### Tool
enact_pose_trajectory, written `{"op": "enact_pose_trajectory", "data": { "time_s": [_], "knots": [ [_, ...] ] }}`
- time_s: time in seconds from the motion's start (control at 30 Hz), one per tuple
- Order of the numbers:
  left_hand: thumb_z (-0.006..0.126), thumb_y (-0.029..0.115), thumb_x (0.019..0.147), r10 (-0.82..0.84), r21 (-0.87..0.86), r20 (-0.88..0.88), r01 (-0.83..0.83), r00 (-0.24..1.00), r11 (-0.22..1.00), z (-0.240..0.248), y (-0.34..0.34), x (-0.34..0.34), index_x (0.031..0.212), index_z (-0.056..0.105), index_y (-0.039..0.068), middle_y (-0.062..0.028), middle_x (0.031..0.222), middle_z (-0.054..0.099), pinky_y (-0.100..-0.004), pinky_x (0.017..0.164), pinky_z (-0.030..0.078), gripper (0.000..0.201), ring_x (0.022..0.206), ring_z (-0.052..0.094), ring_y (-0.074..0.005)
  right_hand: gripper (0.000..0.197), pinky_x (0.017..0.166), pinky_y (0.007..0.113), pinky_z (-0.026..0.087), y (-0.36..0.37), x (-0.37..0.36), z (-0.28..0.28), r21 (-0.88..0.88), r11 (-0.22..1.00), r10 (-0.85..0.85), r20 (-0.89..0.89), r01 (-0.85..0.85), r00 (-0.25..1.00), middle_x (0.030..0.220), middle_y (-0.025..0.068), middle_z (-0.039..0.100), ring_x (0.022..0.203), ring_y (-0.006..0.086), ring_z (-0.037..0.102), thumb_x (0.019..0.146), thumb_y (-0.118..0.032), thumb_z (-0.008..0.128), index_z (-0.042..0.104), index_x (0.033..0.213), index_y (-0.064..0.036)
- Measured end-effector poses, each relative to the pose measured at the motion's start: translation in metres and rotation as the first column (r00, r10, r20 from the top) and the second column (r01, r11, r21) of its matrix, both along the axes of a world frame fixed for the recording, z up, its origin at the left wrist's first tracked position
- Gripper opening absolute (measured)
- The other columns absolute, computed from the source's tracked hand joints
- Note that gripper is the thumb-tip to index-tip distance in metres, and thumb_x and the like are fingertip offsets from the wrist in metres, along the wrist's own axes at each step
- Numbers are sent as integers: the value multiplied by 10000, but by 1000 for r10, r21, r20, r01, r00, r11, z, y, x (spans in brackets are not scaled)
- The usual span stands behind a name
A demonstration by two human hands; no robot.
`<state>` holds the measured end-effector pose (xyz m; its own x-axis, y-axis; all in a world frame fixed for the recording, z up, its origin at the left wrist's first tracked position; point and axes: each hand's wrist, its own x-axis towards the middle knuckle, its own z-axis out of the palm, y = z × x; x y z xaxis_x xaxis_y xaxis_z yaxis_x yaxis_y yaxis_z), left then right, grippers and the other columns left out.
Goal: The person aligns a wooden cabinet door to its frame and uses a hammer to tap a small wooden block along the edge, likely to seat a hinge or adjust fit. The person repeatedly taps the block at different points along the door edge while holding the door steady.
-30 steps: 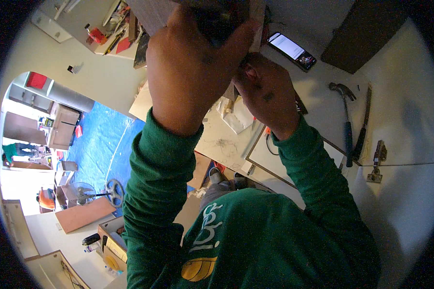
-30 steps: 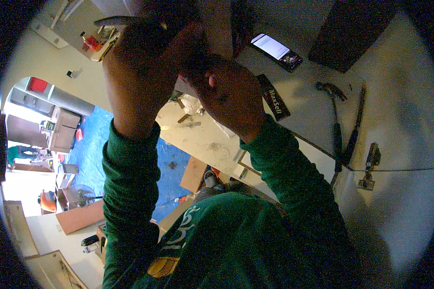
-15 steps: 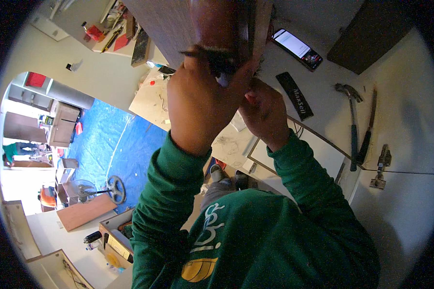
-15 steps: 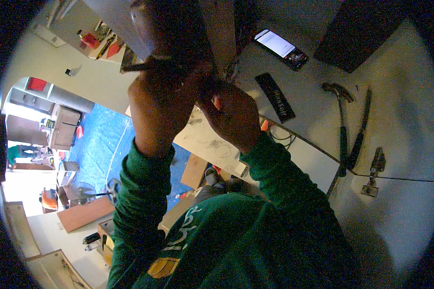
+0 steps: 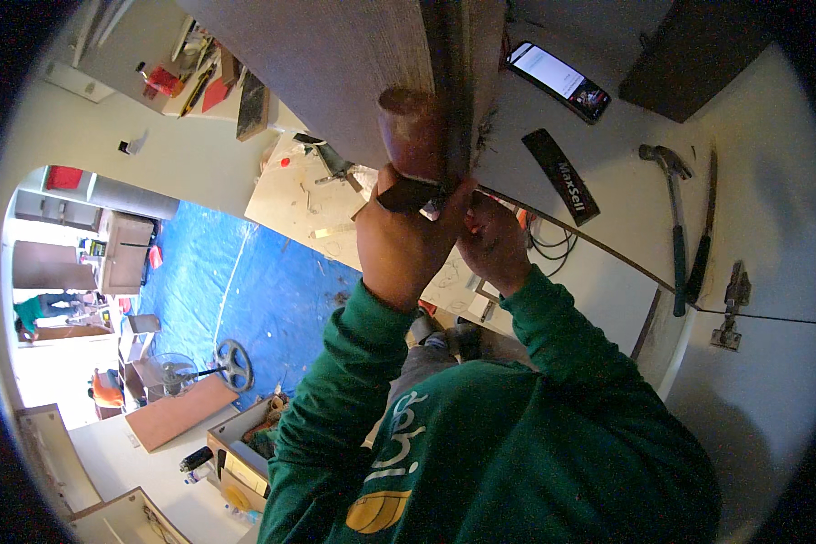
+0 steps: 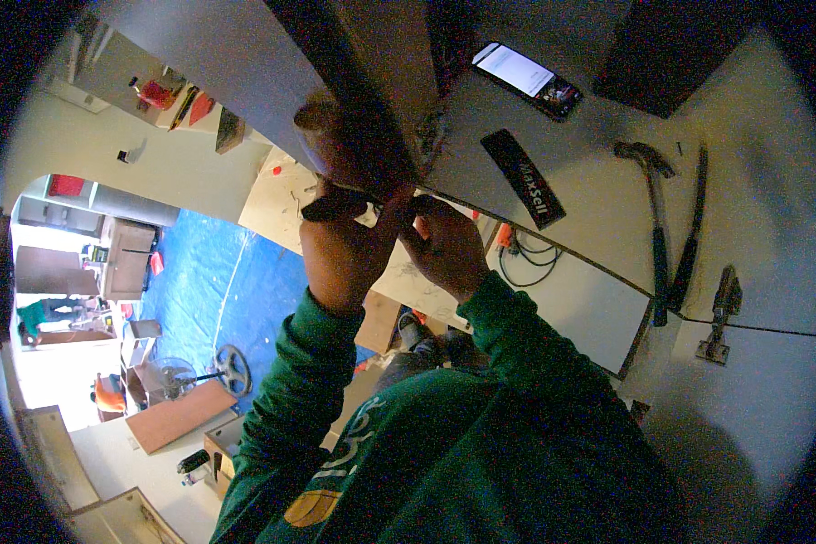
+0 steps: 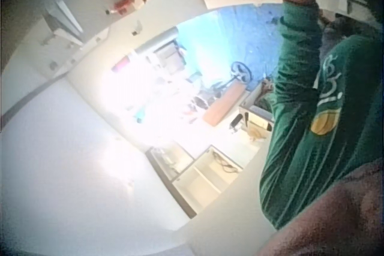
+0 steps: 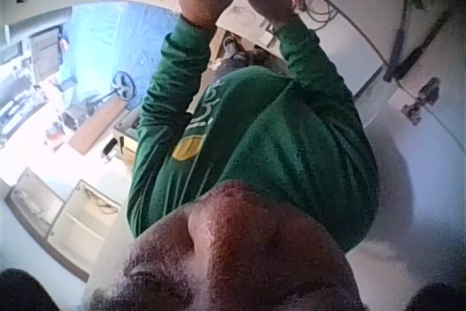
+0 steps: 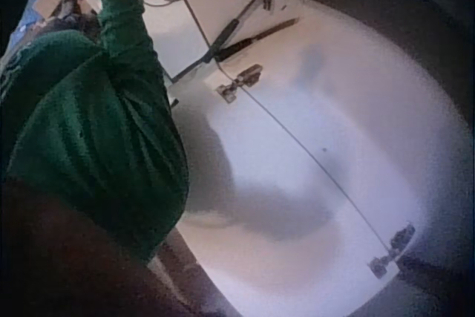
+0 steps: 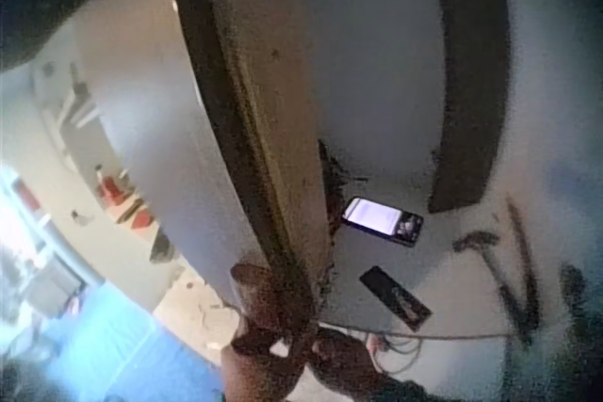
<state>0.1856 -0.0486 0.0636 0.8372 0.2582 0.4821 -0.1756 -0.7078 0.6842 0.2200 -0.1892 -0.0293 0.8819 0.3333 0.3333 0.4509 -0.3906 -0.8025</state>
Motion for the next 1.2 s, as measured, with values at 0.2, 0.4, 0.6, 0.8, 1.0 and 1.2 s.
{"op": "enact_pose_trajectory", "data": {
  "time_s": [0.2,0.4,0.6,0.8,1.0,1.2],
  "knots": [
    [881,329,807,-75,-158,-35,68,997,985,-77,7,3,1023,644,37,-176,866,736,-441,634,582,434,759,742,-381,349,685,455,544,1,-3,-61,33,999,-15,-100,18,995,869,155,668,764,347,671,994,-434,661,668,1081,-96],
    [830,325,851,-126,-59,-210,116,969,991,-156,7,-18,1036,691,54,-152,929,732,-441,710,586,356,863,737,-363,349,740,468,562,-4,-27,-130,-238,971,-20,-220,-33,975,949,167,685,837,372,683,968,-410,693,668,1116,-94],
    [838,262,844,-161,-152,-141,140,977,978,-114,4,-58,1059,715,67,-151,963,743,-404,745,593,315,894,751,-343,325,707,458,556,-11,-63,-96,-42,998,36,-123,-41,992,929,151,668,805,338,681,948,-365,724,672,1100,-82],
    [872,190,827,-185,84,197,171,963,982,41,17,-20,1110,664,23,-138,946,777,-362,752,606,389,884,783,-268,454,620,416,516,1,-22,44,25,999,-25,127,22,992,796,122,645,684,295,654,961,-519,689,655,975,-66],
    [789,152,925,-162,299,236,87,958,950,149,13,-5,995,768,6,-107,1019,794,-341,770,590,163,889,750,-189,307,652,334,557,-7,12,134,-35,997,79,367,-71,927,892,102,660,700,190,640,992,-337,701,669,1156,-79],
    [727,98,942,-360,-24,219,374,907,927,174,33,-29,1080,743,-30,-120,1018,765,-302,776,584,188,897,727,-197,322,812,321,566,-33,12,172,332,900,218,217,-282,952,1122,112,654,878,145,665,1044,-336,627,672,1186,-50]
  ]
}}
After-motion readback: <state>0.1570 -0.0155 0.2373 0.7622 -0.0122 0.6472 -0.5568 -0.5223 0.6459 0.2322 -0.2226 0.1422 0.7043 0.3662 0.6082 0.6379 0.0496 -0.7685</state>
